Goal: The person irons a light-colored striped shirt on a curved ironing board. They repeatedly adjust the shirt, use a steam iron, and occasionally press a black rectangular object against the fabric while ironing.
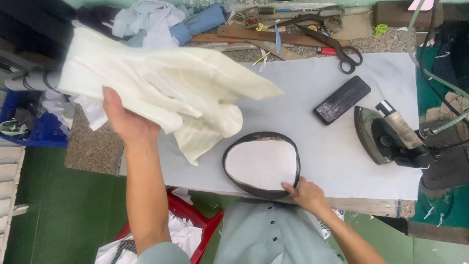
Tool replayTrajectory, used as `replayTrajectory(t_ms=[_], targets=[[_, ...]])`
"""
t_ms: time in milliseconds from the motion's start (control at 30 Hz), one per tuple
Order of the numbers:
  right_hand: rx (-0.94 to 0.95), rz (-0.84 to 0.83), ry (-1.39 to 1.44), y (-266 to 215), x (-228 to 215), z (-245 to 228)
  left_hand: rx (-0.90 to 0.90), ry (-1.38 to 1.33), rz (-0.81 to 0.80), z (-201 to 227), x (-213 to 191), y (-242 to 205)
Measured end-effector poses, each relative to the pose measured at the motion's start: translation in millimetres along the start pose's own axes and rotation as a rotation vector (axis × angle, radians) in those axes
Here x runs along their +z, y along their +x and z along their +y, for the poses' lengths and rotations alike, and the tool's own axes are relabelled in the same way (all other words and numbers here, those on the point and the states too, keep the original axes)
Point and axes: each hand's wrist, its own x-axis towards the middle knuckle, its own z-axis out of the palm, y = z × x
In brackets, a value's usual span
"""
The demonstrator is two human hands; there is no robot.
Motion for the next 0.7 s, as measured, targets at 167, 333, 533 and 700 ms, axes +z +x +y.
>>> replayTrajectory(t_ms=[167, 333, 533, 700], targets=[[-0.307, 0.609, 0.047, 13, -38, -37, 0.042, 0.071, -0.053, 16, -1, -8], [-0.349, 0.698, 0.22, 86, -24, -29, -0.185, -0.325, 0.468, 68, 14, -9], [-0.883, 0.672, 0.249, 47, -9, -145, -0.22, -0.435, 0.48, 72, 29, -14], [-1.068, 0.811, 0.333, 88, -6, -170, 0.521, 0.625, -0.11, 81, -53, -39]])
